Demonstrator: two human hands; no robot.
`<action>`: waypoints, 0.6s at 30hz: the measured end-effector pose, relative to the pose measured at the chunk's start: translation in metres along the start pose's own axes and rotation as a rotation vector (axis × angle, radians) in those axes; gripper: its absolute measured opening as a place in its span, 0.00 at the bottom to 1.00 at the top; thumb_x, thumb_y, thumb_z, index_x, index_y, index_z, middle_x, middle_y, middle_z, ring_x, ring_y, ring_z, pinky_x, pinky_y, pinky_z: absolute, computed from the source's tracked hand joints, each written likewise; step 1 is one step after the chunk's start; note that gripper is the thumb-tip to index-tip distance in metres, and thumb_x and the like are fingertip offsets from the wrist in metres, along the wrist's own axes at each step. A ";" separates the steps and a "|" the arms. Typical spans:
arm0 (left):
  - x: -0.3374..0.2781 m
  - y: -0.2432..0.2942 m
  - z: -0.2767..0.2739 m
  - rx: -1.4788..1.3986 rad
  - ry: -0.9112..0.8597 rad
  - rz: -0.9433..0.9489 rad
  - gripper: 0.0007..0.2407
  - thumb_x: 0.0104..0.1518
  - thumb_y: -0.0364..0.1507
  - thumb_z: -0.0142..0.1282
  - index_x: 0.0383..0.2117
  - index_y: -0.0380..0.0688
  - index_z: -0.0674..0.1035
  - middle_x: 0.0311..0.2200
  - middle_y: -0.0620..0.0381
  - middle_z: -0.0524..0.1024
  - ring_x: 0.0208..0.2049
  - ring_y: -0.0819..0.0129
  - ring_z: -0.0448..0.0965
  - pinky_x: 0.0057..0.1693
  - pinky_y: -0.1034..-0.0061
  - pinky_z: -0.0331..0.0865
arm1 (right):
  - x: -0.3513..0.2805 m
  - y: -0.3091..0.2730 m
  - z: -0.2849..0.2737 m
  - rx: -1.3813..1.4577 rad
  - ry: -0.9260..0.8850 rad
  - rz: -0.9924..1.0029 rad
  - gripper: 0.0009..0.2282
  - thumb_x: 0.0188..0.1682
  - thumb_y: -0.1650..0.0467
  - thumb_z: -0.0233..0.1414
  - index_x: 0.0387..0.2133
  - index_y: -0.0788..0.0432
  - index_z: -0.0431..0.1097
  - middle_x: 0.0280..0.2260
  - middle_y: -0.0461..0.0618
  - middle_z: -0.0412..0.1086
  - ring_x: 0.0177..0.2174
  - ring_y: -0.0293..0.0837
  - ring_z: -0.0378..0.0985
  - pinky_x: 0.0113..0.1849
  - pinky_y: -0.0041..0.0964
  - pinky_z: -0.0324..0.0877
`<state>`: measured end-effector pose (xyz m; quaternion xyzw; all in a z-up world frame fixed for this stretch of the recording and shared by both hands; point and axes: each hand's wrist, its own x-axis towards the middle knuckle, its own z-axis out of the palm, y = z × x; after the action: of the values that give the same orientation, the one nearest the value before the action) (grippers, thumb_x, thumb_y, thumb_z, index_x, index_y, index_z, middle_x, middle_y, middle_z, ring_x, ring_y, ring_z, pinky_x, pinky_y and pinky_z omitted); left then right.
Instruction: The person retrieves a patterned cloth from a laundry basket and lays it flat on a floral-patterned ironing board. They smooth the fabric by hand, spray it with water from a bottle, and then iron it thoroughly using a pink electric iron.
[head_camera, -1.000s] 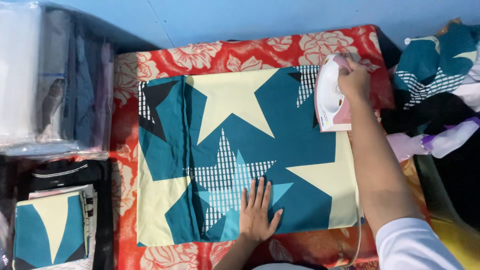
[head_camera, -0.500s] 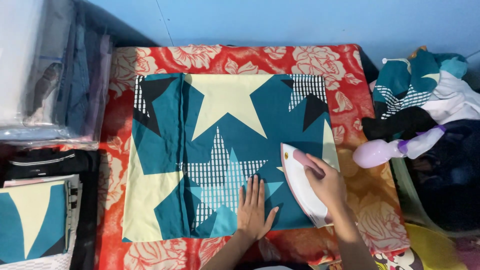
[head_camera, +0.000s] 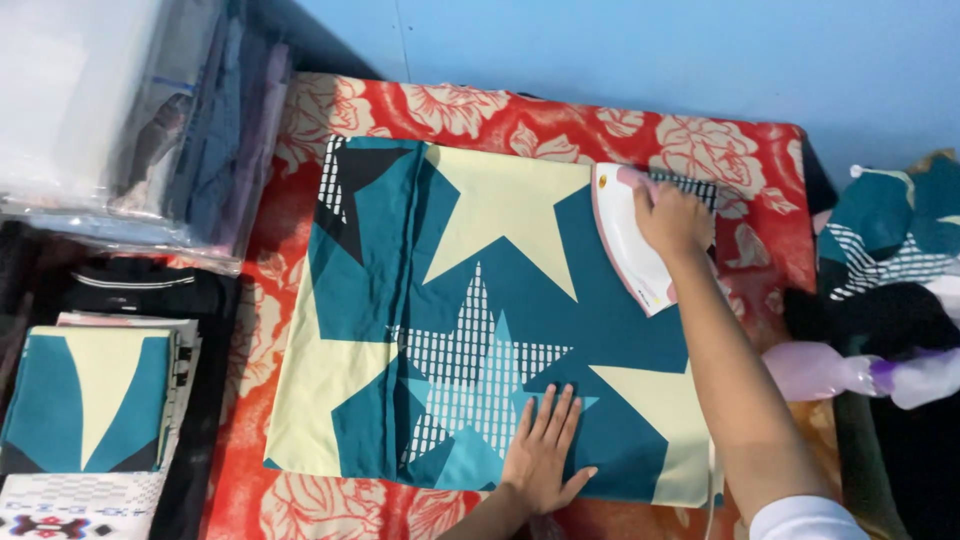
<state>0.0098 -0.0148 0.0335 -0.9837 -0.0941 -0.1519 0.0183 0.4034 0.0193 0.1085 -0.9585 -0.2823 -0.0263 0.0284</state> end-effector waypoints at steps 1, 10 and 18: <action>0.000 0.001 0.001 -0.014 0.015 -0.001 0.45 0.55 0.65 0.28 0.72 0.43 0.45 0.75 0.48 0.38 0.77 0.51 0.34 0.76 0.56 0.32 | 0.015 -0.003 0.003 -0.030 0.017 -0.013 0.32 0.65 0.50 0.34 0.34 0.64 0.75 0.32 0.69 0.77 0.31 0.70 0.80 0.29 0.62 0.71; 0.009 -0.006 -0.021 -0.620 -0.365 0.008 0.38 0.64 0.56 0.19 0.71 0.35 0.50 0.74 0.42 0.42 0.74 0.45 0.36 0.71 0.48 0.33 | 0.039 -0.003 0.014 -0.294 0.302 -0.617 0.26 0.63 0.46 0.46 0.22 0.45 0.69 0.16 0.43 0.69 0.17 0.48 0.76 0.22 0.44 0.68; 0.009 -0.027 -0.044 -0.869 -0.342 -0.128 0.36 0.65 0.53 0.22 0.70 0.32 0.49 0.73 0.38 0.42 0.74 0.46 0.37 0.73 0.51 0.33 | 0.013 -0.091 0.009 -0.131 0.231 -0.534 0.24 0.63 0.51 0.45 0.24 0.51 0.77 0.20 0.51 0.74 0.20 0.54 0.78 0.20 0.47 0.65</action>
<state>0.0003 0.0101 0.0784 -0.9035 -0.0838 -0.0138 -0.4202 0.3652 0.1033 0.1041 -0.8408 -0.5172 -0.1597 -0.0094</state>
